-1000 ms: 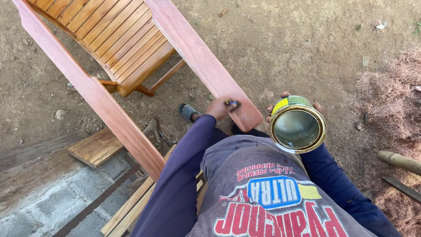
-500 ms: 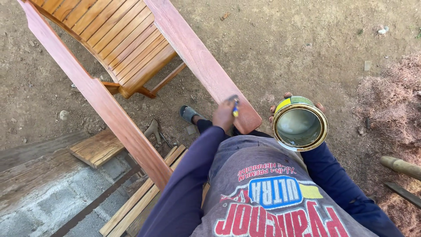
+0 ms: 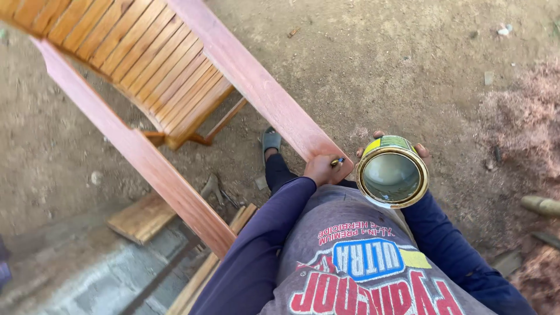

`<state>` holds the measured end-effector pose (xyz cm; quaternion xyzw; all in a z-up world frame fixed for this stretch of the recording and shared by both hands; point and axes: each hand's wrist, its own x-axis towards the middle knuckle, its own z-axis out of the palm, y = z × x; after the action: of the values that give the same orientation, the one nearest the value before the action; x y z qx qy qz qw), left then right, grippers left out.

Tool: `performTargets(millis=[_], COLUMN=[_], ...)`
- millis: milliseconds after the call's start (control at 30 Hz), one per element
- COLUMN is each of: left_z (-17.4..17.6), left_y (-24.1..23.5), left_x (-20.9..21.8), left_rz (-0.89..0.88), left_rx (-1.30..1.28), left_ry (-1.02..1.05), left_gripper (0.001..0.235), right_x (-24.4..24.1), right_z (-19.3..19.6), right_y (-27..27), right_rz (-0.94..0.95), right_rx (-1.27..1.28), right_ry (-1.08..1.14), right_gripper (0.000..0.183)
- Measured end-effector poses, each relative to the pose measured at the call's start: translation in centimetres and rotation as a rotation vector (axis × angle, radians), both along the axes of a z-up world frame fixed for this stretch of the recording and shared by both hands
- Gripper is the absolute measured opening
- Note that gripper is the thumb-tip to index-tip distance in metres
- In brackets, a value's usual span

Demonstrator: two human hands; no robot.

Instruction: The person applies wood stain to a wooden slatted chair with a brush, holding a stain can in the other hand. They brush the armrests, frame, and seat slats, moving around the chair to coat different surfaces.

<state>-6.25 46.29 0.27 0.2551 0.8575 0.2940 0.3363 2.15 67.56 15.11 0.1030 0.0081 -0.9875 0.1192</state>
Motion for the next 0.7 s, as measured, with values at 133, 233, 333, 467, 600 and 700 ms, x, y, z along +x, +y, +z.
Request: performTargets(millis=[133,233,333,467,600,700], left_z=[-1.5,-0.7,0.7,1.1,-0.5,-0.2], left_y=[-1.6,-3.9,-6.2,-9.2,-11.9,-12.9], left_x=[-4.8,-9.6,-15.3,-21.8,-27.4,-30.7], left_rz=[-0.001,0.041,0.088,0.127,0.166,0.083], left_rx=[-0.023,0.045,-0.091,-0.244,-0.165,-0.159], left_ry=[-0.062,0.01,-0.058,-0.055,0.107,0.279], left_gripper=[0.032,0.035,0.038,0.043,0.04,0.034], right_x=[0.4,0.8,0.4,0.2,0.0,0.5], right_z=[0.0,-0.5,-0.6,0.0,0.3,-0.5], right_y=[-1.8,-3.3,-5.2,-8.4,-11.4,-13.4], right_rz=[-0.11,-0.204,-0.291,-0.404,-0.465,-0.536], right_rx=[-0.061,-0.029,0.048,0.005,0.007,0.05], right_ry=[0.036,0.003,-0.023,0.007,-0.002,-0.082], right_gripper=[0.081,0.081,0.088,0.088,0.085,0.086])
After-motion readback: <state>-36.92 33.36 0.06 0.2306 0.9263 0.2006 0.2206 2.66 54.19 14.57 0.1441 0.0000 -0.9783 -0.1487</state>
